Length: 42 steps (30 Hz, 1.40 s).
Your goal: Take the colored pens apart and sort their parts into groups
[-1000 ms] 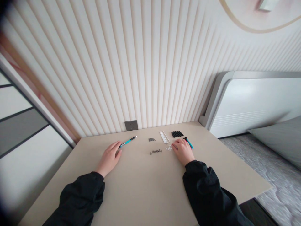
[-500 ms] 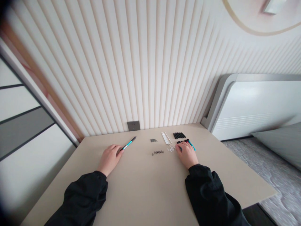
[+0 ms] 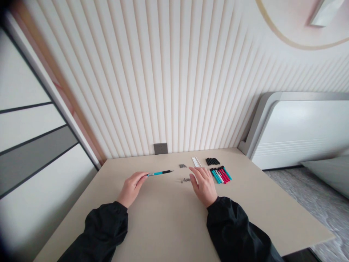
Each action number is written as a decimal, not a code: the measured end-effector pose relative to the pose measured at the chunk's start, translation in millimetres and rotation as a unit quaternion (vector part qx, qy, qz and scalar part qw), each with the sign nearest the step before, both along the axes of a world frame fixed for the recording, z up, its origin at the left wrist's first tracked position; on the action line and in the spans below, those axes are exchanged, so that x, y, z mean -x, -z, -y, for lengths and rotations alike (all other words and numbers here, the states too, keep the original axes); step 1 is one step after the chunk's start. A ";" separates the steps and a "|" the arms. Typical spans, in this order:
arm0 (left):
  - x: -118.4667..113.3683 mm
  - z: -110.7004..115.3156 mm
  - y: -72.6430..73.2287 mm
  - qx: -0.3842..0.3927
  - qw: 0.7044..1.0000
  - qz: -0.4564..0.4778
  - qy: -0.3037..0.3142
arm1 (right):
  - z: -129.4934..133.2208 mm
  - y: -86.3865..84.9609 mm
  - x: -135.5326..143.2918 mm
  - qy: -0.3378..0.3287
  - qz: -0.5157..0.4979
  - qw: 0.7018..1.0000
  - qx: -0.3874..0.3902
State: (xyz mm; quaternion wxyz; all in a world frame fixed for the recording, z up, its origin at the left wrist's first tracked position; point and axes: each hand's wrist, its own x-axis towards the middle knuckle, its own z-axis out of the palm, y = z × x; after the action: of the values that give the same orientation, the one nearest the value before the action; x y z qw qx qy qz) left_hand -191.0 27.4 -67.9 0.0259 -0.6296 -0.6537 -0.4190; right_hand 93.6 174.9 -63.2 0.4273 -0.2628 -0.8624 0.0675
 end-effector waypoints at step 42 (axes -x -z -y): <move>-61.7 4.8 -6.2 0.091 0.954 -0.282 0.038 | 48.6 12.4 44.3 -0.144 -0.002 0.941 0.307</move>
State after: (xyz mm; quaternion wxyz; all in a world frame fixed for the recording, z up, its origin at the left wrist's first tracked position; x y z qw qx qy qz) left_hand -129.3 22.6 -61.7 0.1362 -0.7465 -0.6304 -0.1636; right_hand 49.3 126.3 -75.6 0.3132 -0.2543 -0.8276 0.3902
